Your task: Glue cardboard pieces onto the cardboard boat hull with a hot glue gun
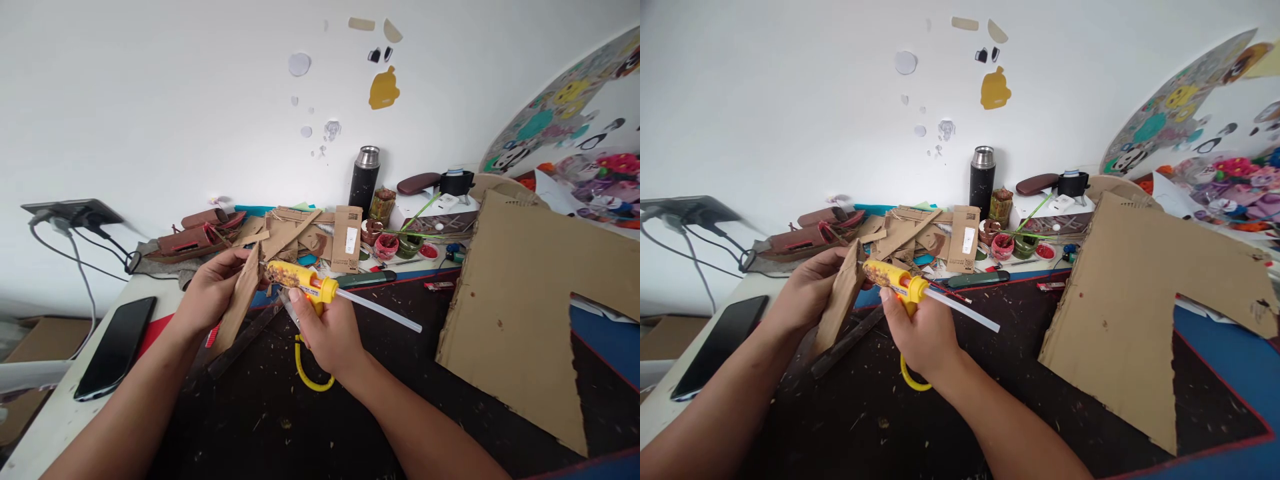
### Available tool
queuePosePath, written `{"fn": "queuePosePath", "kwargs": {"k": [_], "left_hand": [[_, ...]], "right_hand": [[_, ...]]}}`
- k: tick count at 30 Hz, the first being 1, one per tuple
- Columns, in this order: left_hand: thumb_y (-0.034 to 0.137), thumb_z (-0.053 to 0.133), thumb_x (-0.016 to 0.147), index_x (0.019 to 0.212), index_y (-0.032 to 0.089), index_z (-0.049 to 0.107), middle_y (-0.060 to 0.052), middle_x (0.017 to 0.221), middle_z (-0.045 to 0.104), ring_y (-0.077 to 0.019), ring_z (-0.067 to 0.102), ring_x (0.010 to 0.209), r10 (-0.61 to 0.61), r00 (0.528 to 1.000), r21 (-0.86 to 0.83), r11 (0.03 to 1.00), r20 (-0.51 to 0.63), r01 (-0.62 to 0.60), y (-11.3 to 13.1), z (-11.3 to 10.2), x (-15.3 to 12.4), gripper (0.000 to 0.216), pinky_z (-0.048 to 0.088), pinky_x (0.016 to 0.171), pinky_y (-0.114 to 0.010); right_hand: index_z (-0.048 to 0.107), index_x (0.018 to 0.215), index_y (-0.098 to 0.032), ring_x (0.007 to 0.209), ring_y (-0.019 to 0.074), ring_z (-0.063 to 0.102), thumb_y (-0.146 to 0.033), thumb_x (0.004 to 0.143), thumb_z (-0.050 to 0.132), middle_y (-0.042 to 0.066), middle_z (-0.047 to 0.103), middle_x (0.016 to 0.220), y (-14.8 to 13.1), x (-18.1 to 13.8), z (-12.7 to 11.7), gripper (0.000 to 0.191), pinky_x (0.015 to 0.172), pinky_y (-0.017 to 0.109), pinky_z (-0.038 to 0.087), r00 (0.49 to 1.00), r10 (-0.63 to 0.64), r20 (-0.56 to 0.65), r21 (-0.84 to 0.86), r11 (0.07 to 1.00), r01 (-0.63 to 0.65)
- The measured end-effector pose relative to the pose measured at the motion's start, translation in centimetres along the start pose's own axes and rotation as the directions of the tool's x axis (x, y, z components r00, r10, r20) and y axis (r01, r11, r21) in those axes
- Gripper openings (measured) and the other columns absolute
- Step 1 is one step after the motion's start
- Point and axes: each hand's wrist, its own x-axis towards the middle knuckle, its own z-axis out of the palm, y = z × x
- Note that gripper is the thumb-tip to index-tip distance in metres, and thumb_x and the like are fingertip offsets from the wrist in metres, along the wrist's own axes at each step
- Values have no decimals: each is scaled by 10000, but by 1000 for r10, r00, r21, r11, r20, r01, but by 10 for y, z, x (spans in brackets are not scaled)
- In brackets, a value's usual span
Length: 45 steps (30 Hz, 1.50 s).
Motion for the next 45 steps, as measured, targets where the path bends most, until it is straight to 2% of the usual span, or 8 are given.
{"fn": "queuePosePath", "kwargs": {"k": [12,22,30,34,37,39,42,45], "left_hand": [[289,958,592,855,205,789,-49,726,818,-231,766,624,-59,991,-62,997,-119,52,0,2,2,323,607,573,-271],[200,829,787,920,149,828,-53,794,797,-162,728,672,-288,947,-427,881,-143,203,7,20,-5,142,632,634,-226],[119,842,721,1005,181,804,-25,874,826,-157,747,685,-256,951,-479,866,-173,146,15,37,-19,293,619,635,-230],[110,832,683,934,172,783,-31,840,814,-165,742,688,-250,951,-503,855,-181,129,11,44,-24,263,611,647,-241],[115,833,669,917,175,770,-25,841,804,-164,727,706,-237,952,-514,851,-195,106,8,48,-27,262,605,663,-248],[129,847,650,914,178,760,-22,857,799,-171,728,757,-217,955,-516,853,-205,83,8,49,-28,282,609,715,-261],[144,861,630,913,184,750,-8,881,784,-169,713,813,-149,961,-504,864,-234,11,9,50,-30,307,595,766,-263],[151,858,649,919,198,732,14,886,755,-156,680,813,-87,954,-468,882,-288,-61,12,49,-31,301,566,758,-256]], "right_hand": [[677,834,-225,435,157,490,-652,1033,576,-71,439,441,14,4,4,481,460,268,402,998,54,-32,161,986,-48],[625,802,-214,391,126,463,-689,1015,606,-84,449,441,17,11,4,520,435,249,371,989,141,-50,260,958,-124],[508,657,-252,426,135,464,-755,1000,575,-58,448,445,25,13,6,612,460,261,400,989,141,-43,214,968,-129],[534,708,-250,438,145,467,-744,985,606,-58,464,475,26,12,8,571,453,263,391,994,107,-25,182,978,-101],[652,873,-225,571,195,610,-691,984,653,-19,607,605,27,9,11,479,555,289,508,998,68,-13,160,985,-65],[718,1030,-207,810,257,734,-647,981,683,48,749,817,27,8,13,444,752,348,601,1000,24,2,152,988,-24],[731,1232,-206,1143,317,745,-589,983,709,116,802,1185,25,6,16,458,1034,445,577,998,-31,48,162,987,23],[724,1309,-220,1244,326,727,-537,974,744,118,790,1288,23,5,18,461,1119,477,543,994,-36,101,172,985,18]]}}
